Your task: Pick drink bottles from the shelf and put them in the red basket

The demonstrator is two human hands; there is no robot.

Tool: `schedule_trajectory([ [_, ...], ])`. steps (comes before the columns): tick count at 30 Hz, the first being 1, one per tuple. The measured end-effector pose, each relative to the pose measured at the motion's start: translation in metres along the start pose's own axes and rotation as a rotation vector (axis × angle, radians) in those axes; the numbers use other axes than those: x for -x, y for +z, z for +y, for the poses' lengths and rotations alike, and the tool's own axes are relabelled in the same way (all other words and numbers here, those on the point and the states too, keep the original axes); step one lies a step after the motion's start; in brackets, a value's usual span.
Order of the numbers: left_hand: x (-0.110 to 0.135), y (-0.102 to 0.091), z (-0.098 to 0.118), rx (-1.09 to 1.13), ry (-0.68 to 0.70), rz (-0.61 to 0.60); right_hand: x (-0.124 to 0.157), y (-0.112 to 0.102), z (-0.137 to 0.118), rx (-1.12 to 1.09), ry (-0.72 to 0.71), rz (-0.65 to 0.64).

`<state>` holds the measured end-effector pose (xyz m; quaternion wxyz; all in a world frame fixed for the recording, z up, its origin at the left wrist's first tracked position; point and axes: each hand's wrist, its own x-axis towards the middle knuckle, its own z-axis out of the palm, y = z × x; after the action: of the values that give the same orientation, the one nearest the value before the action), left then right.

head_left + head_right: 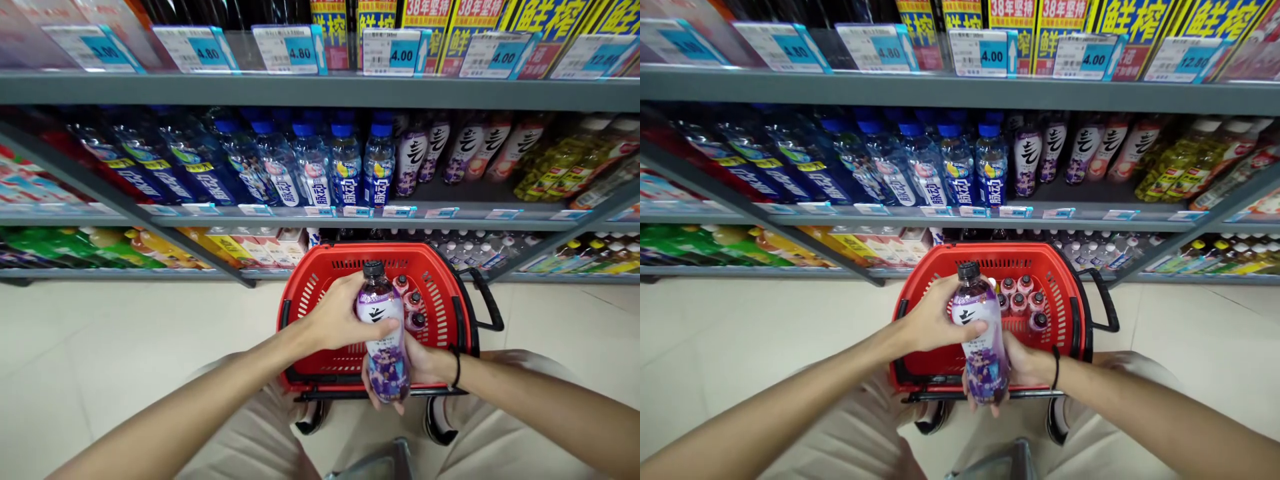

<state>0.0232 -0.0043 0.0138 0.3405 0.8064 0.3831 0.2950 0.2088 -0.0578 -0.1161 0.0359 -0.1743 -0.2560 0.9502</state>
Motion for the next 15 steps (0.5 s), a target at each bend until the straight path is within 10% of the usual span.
schedule_trajectory([
  [15, 0.002, 0.0, -0.002, -0.084, 0.047, 0.034, 0.0, 0.014, -0.014, 0.133, -0.06, 0.162],
])
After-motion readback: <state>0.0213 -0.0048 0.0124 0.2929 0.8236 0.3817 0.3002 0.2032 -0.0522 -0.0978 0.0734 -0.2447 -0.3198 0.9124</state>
